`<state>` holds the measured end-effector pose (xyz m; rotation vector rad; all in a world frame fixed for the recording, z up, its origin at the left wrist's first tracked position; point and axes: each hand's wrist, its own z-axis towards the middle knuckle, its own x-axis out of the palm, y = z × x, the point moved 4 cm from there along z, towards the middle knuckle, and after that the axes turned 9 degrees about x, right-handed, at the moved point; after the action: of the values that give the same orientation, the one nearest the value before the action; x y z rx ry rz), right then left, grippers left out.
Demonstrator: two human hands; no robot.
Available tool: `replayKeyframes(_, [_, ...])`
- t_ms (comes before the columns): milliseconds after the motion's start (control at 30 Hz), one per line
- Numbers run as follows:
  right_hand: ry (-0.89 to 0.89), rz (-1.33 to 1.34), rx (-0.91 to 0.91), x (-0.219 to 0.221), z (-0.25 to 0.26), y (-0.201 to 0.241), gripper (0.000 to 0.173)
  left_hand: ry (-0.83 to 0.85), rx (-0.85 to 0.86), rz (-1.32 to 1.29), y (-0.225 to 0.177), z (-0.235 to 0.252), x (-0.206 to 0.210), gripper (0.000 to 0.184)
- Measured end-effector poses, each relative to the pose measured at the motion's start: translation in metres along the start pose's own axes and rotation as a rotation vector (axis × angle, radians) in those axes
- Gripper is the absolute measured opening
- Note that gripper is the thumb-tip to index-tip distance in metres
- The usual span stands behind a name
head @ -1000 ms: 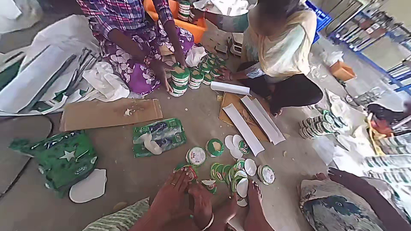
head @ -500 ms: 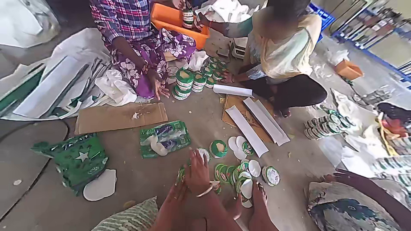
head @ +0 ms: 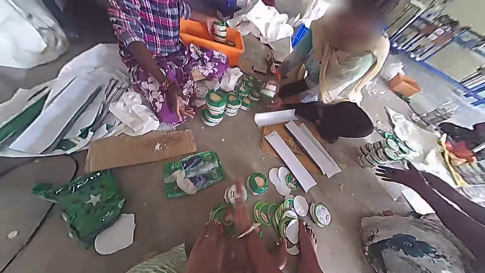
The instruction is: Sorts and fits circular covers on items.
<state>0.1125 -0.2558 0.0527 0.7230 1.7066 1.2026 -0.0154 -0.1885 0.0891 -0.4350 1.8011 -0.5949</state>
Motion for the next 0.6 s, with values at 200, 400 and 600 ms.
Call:
replayKeyframes(200, [-0.308,0.401,0.177,-0.066,-0.024,0.009,0.064,-0.408,0.079,0.156,0.025,0.071,0.039,0.051])
replayKeyframes(400, [-0.246,0.471,0.368,-0.061,-0.051,-0.004,0.057,-0.116,-0.003,0.094,0.025,0.076,0.030,0.066])
replayKeyframes(600, [-0.198,0.672,0.558,-0.053,-0.057,-0.075,0.056,-0.017,-0.168,-0.092,0.026,0.060,0.016,0.103])
